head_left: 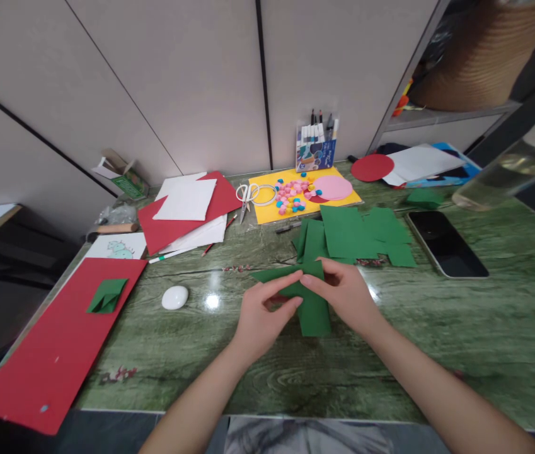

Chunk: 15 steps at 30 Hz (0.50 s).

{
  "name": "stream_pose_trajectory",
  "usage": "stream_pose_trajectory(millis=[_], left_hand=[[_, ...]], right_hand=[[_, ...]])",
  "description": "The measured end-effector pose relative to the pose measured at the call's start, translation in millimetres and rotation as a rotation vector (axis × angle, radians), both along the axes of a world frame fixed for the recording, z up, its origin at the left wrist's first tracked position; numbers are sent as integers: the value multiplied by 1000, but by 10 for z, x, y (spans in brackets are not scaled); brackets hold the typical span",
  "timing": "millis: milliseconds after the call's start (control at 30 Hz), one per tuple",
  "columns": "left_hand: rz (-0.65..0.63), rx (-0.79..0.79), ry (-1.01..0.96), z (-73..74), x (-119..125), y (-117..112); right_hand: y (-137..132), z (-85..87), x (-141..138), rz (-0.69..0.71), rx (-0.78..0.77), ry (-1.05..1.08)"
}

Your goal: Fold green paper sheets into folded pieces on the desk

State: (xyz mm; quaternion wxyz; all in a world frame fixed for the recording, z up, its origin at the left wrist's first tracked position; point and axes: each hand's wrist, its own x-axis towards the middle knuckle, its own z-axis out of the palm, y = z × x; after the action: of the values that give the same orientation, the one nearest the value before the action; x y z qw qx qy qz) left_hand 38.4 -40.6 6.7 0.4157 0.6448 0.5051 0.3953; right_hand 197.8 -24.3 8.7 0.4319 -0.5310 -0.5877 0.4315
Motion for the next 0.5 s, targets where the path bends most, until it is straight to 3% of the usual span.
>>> stream_pose_trajectory(millis=[500], left_hand=[[-3, -16, -14, -14, 6, -6]], right_hand=[[-6, 12, -25, -40, -2, -2]])
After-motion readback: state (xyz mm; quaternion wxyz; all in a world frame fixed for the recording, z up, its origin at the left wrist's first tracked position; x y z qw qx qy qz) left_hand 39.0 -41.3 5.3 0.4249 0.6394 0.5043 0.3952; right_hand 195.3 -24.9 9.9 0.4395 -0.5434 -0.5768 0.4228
